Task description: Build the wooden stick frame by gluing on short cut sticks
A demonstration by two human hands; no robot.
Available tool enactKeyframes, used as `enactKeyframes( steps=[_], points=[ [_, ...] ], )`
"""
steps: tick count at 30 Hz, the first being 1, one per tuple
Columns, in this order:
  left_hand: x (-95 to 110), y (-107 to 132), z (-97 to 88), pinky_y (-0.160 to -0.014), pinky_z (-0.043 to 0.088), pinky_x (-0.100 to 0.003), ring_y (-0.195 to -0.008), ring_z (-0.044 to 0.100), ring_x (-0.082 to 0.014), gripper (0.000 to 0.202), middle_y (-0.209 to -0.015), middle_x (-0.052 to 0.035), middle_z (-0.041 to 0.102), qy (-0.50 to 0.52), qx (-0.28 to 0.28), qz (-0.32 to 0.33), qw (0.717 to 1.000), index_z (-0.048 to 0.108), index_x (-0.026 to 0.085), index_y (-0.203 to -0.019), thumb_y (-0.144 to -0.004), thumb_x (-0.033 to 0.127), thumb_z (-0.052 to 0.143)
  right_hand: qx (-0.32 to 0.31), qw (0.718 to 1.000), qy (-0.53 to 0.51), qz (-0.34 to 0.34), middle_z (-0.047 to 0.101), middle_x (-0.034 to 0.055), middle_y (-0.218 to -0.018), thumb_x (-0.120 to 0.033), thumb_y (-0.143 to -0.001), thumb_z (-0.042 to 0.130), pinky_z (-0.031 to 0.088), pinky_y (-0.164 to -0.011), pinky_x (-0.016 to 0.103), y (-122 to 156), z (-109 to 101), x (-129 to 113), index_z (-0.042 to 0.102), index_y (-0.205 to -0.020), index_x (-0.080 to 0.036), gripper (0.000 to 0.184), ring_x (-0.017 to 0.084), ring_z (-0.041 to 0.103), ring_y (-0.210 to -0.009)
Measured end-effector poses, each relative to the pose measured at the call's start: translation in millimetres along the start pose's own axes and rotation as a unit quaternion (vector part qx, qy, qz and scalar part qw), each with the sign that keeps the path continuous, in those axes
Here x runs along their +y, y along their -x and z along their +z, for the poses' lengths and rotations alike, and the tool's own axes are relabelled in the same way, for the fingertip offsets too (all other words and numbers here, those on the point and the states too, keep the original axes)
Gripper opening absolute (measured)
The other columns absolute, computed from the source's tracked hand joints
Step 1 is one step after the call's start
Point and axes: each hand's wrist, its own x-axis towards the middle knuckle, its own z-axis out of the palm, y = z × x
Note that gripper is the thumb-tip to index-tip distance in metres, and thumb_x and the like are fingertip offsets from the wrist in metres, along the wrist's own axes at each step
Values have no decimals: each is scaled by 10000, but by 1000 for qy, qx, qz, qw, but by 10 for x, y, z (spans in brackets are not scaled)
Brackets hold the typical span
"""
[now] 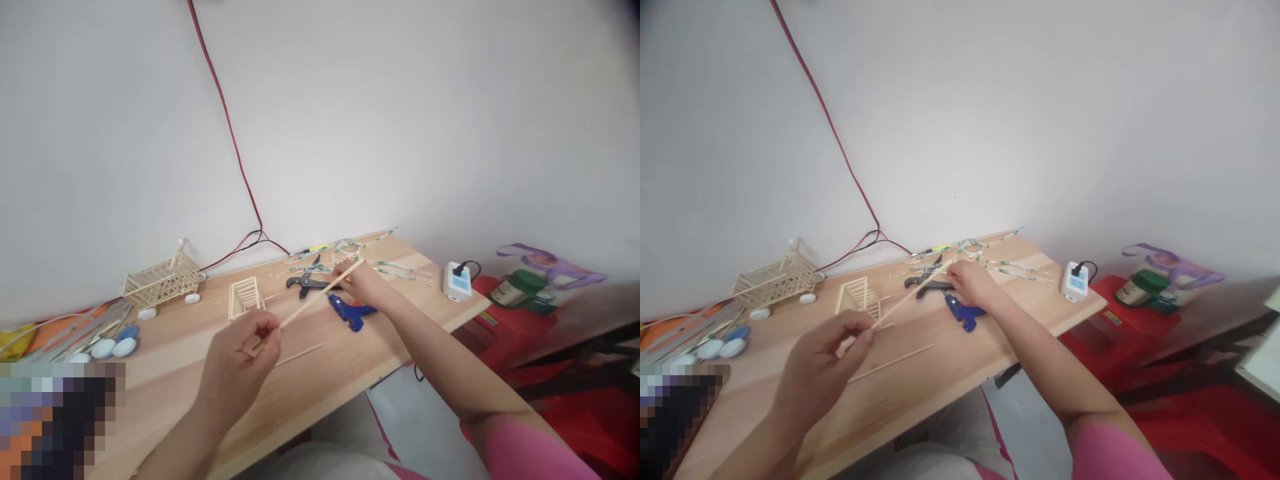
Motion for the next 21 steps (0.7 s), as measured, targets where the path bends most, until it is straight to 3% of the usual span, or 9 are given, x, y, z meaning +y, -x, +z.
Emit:
enactKeyframes(
  steps=[4,7,12,17,21],
  points=[
    [-100,305,271,-610,423,-223,-633,556,-121,147,-651,17,584,42,-30,-39,998,566,196,-703,-826,235,496,-83,996,25,-3,671,114,-892,-36,-693,617,407,-713,251,-275,396,244,652,-837,-123,172,211,610,-840],
    [-203,502,357,-619,431,-226,-645,554,-126,166,-663,7,574,70,-51,-57,995,549,192,-678,-825,239,487,-113,993,27,-8,673,126,-912,-40,-688,618,400,-713,250,-400,499,295,641,-830,-121,165,219,607,-855],
    [-380,664,363,-630,430,-236,-656,541,-138,172,-679,0,570,82,-47,-109,990,566,192,-693,-821,282,498,-95,995,-1,25,653,146,-962,-166,-723,641,385,-679,253,-550,355,344,604,-907,-111,196,220,588,-846],
    [-474,698,386,-627,426,-234,-665,531,-143,191,-685,-3,562,106,-28,-147,983,582,187,-709,-817,331,517,-30,990,-96,97,595,57,-698,-414,-769,639,344,-589,262,-580,99,484,544,-744,-166,267,174,524,-669],
    [-464,678,364,-605,419,-225,-640,520,-134,216,-659,6,543,132,-15,-144,981,570,187,-688,-815,355,523,14,965,-233,121,447,-27,-569,-615,-837,470,324,-514,254,-407,-31,513,486,-798,-189,428,121,417,-524]
  ],
)
